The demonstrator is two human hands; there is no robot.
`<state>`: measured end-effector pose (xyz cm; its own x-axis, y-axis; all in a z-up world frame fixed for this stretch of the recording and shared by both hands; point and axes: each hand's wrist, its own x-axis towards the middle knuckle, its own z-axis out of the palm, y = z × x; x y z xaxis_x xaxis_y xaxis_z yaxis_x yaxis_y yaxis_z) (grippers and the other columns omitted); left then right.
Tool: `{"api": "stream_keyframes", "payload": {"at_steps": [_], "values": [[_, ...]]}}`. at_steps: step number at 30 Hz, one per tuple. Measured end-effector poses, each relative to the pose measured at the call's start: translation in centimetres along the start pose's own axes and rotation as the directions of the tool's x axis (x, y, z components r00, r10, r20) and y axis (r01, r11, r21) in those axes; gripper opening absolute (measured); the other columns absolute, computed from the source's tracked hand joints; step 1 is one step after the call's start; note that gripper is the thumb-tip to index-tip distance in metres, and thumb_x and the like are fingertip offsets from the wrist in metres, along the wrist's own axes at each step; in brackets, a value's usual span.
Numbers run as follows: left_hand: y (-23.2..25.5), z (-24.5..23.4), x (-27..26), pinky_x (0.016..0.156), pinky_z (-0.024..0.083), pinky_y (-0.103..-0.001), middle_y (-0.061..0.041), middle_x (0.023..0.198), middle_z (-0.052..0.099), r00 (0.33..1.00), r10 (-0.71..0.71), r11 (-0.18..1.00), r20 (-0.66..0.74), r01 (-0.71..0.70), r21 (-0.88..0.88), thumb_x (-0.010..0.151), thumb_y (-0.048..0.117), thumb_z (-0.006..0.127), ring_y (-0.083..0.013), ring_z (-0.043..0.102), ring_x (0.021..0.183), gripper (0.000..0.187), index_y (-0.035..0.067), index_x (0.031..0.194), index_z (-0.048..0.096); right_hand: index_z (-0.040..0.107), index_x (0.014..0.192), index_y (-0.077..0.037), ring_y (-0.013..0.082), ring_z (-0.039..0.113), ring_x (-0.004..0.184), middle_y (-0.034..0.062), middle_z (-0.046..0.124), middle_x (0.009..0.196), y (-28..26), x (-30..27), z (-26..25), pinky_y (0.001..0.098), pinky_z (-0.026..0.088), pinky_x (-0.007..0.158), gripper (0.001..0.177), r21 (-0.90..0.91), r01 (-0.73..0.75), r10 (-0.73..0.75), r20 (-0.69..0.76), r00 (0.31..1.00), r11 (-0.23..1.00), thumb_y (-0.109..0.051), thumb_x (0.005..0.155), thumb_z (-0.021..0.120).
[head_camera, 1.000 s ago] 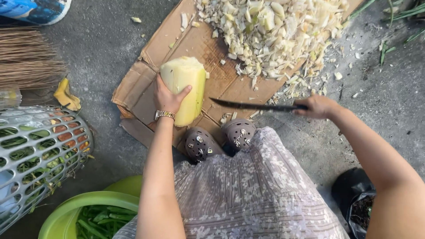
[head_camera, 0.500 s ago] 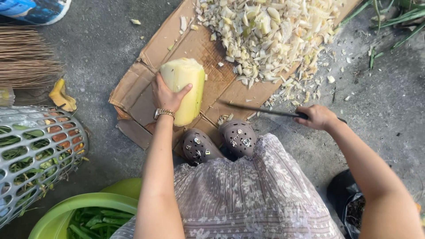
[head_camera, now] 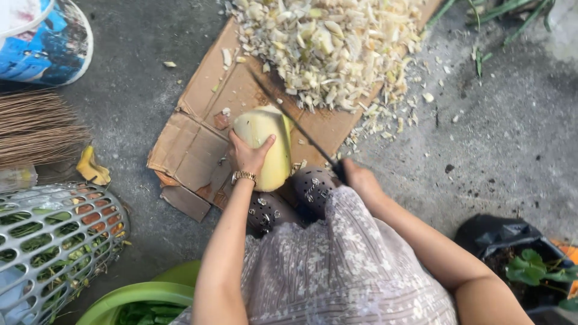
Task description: Chopping bamboo shoots into thin pieces using a large knife on a cardboard sheet outdoors.
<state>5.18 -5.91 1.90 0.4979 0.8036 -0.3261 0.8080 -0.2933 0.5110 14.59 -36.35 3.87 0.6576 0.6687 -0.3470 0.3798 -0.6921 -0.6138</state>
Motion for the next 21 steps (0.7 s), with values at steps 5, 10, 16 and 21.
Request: {"api": "stream_keyframes", "payload": {"at_steps": [5,10,16,21], "values": [[1.8,-1.0,0.3,0.094,0.053,-0.053,-0.028,0.124,0.066,0.997,0.055,0.998,0.052,-0.053,-0.034,0.059,0.067,0.087,-0.0452,0.066,0.112,0.117,0.005,0.145,0.037,0.047,0.123,0.002,0.0442,0.069,0.079,0.0278,0.067,0.097,-0.4,-2.2,-1.3,0.0502,0.056,0.067,0.04,-0.071,0.137,-0.138,-0.017,0.99,0.988,-0.015,0.089,0.06],[2.9,0.5,1.5,0.094,0.053,-0.052,-0.026,0.125,0.067,0.967,0.237,0.966,0.096,-0.224,-0.125,0.059,0.06,0.092,-0.0436,0.066,0.112,0.108,0.006,0.138,0.042,0.047,0.129,0.003,0.0399,0.071,0.074,0.0228,0.066,0.091,-1.6,-4.4,-4.7,0.0489,0.057,0.065,0.043,-0.306,0.009,0.006,0.048,0.999,0.952,-0.014,0.091,0.057],[1.4,2.1,2.2,0.104,0.05,-0.049,-0.03,0.138,0.054,0.933,0.312,0.938,0.179,-0.274,-0.211,0.063,0.061,0.088,-0.0415,0.059,0.126,0.11,0.0,0.139,0.037,0.047,0.128,0.006,0.044,0.068,0.066,0.0254,0.065,0.085,-3.1,-4.8,-6.3,0.051,0.057,0.058,0.053,-0.222,0.03,-0.042,-0.053,0.998,0.975,-0.03,0.093,0.062],[0.6,6.4,-1.7,0.115,0.041,-0.061,-0.029,0.162,0.035,0.866,0.486,0.772,-0.12,-0.361,0.523,0.101,0.048,0.068,-0.0436,0.043,0.15,0.091,0.002,0.165,0.023,0.046,0.132,0.003,0.0437,0.07,0.065,0.024,0.066,0.087,-3.6,-6.0,-6.2,0.0511,0.058,0.058,0.052,-0.242,0.008,-0.004,0.017,1.0,0.97,-0.034,0.096,0.056]]}}
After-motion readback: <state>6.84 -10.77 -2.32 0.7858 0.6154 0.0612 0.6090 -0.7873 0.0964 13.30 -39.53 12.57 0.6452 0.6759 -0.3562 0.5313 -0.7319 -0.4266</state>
